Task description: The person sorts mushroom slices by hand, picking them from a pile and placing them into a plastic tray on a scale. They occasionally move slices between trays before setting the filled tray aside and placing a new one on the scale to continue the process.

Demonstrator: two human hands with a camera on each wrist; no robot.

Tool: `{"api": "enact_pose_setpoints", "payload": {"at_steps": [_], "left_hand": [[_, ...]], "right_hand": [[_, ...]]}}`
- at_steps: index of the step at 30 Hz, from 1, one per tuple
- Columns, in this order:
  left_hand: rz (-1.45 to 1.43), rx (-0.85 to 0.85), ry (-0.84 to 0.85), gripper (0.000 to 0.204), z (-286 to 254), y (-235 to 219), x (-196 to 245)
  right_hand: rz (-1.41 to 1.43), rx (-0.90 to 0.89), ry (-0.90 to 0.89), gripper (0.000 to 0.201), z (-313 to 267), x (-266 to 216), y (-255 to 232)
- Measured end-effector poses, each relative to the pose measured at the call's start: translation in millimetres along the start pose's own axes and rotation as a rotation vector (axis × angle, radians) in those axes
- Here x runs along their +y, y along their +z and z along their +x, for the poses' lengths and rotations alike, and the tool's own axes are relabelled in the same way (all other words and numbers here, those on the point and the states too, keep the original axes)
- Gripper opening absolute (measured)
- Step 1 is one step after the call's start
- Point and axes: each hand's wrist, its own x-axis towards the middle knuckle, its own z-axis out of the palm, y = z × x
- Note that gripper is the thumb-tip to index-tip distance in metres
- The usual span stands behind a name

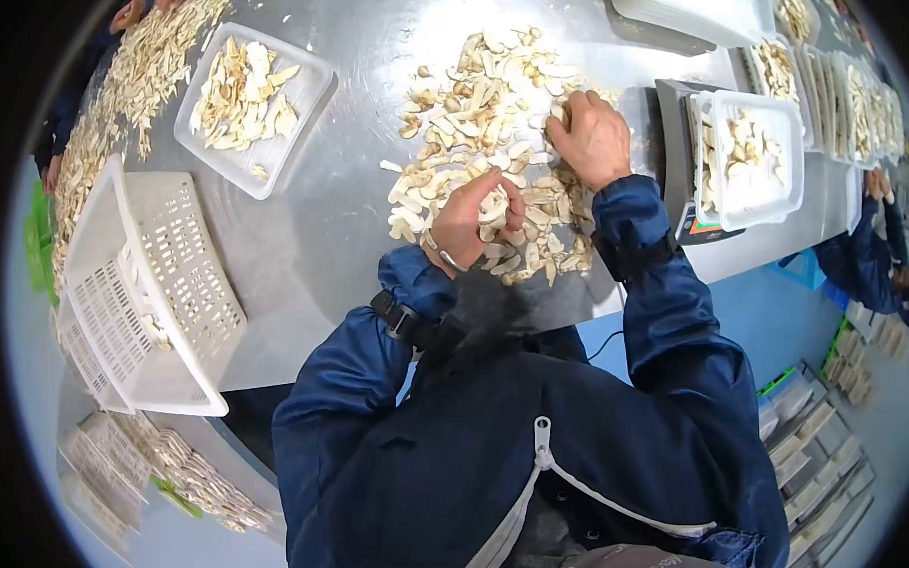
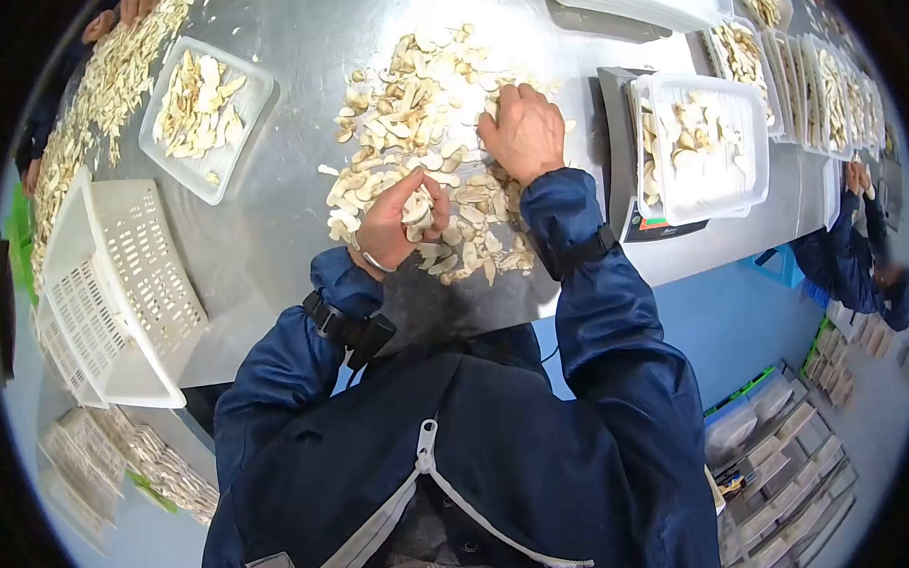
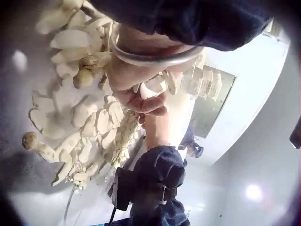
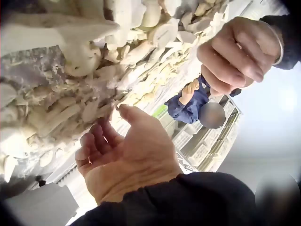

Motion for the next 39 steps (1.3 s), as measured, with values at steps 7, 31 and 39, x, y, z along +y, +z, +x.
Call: {"api": "enact_pose_setpoints", "payload": {"at_steps": [7, 31, 39], "left_hand": [[-0.277, 0.079, -0.102, 0.033, 2, 8, 1], [-0.370, 0.219, -0.065, 0.038, 10, 25, 18], [-0.312, 0.110, -0.010, 0.039, -3, -10, 8]], "right_hand": [[0.587, -0.200, 0.218, 0.026, -21, -4, -46], [0.723, -0.384, -0.022, 0.026, -32, -26, -60], [-0.027, 0.288, -0.157, 0.019, 47, 5, 7]]}}
